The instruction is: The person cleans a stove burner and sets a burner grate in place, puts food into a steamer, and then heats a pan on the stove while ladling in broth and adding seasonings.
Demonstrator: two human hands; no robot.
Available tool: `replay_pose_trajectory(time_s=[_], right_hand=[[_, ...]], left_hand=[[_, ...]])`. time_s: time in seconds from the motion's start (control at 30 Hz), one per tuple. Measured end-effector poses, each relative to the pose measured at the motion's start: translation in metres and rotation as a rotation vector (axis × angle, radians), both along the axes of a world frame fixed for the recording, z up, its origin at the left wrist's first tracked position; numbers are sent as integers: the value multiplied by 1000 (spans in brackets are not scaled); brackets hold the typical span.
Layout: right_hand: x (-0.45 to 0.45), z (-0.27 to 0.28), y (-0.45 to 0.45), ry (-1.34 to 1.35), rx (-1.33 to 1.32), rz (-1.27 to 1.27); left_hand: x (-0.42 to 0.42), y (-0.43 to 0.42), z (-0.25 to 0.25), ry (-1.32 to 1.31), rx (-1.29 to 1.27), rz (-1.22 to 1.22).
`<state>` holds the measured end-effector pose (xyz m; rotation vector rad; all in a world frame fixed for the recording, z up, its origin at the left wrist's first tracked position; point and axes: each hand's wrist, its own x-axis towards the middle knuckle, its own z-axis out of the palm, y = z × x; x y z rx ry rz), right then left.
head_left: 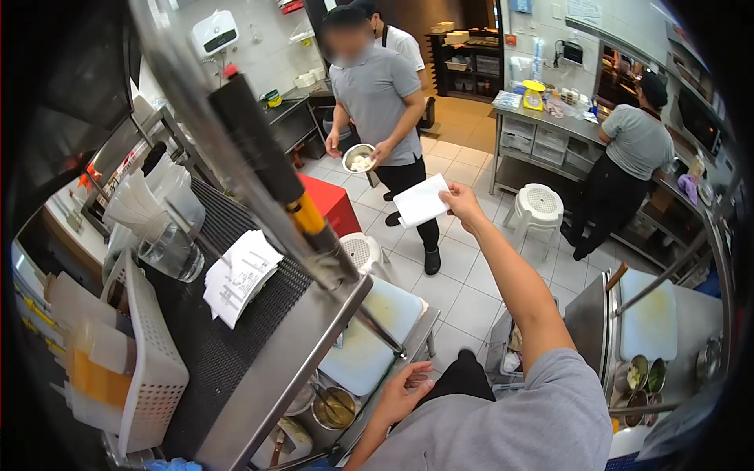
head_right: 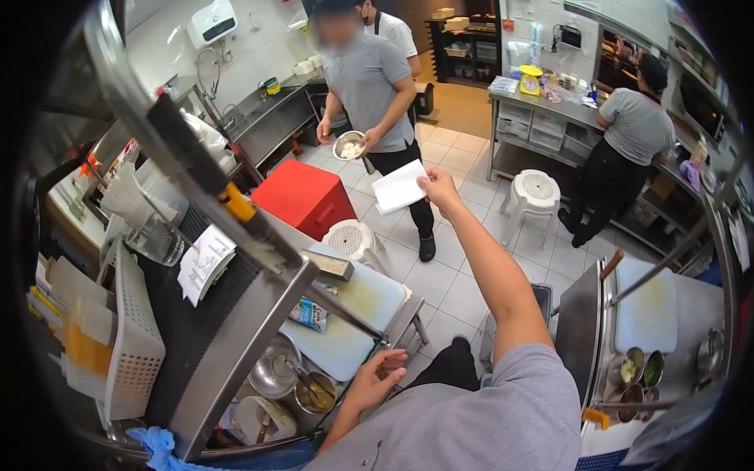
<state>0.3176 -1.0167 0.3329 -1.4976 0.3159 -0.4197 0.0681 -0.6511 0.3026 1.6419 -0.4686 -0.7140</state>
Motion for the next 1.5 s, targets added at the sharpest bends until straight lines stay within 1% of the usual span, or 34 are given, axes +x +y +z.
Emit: replay_pose_trajectory(time_s=[0.13,0.2,0.27,0.3,0.37,0.47,0.6,0.7,0.73,0.83,0.87,0.97,1.0,1.1,1.17,1.23,1.37,1.43,1.5], right_hand=[[45,6,-1,-53,-109,38],[85,-13,-5,-118,-189,4],[110,-19,-7,-192,-270,2],[122,-20,-11,-183,-255,40],[144,-15,-21,-232,-329,41],[175,-13,-46,-109,-170,252],[191,-12,-51,-16,-63,394],[194,-16,-33,56,37,479],[192,-17,-24,42,47,492],[184,-15,5,-34,-62,471],[177,-9,12,-37,-47,530],[159,-4,32,-54,140,579],[149,1,35,-51,169,559],[106,-2,25,-153,146,594],[63,-4,11,-138,2,595],[28,-22,-6,-126,-165,511],[-28,-58,-27,47,-265,423],[-42,-95,-44,18,-496,560],[-49,-117,-59,71,-694,716]], left_hand=[[24,-35,8,-29,-23,58],[40,-56,4,-32,-51,110],[57,-81,6,-4,-70,179],[66,-95,7,6,-83,217],[84,-116,0,-5,-141,340],[108,-141,9,-2,-134,523],[122,-166,20,-55,-113,704],[123,-177,35,-62,-92,760],[123,-179,40,-54,-92,756],[120,-182,45,-101,-78,778],[120,-180,46,-134,-86,773],[121,-174,43,-155,-119,787],[123,-172,45,-193,-96,779],[123,-161,50,-222,-48,786],[120,-149,45,-208,-50,785],[120,-139,40,-152,-37,784],[120,-133,31,-145,28,803],[124,-135,30,-137,17,786],[131,-134,27,-189,27,669]])
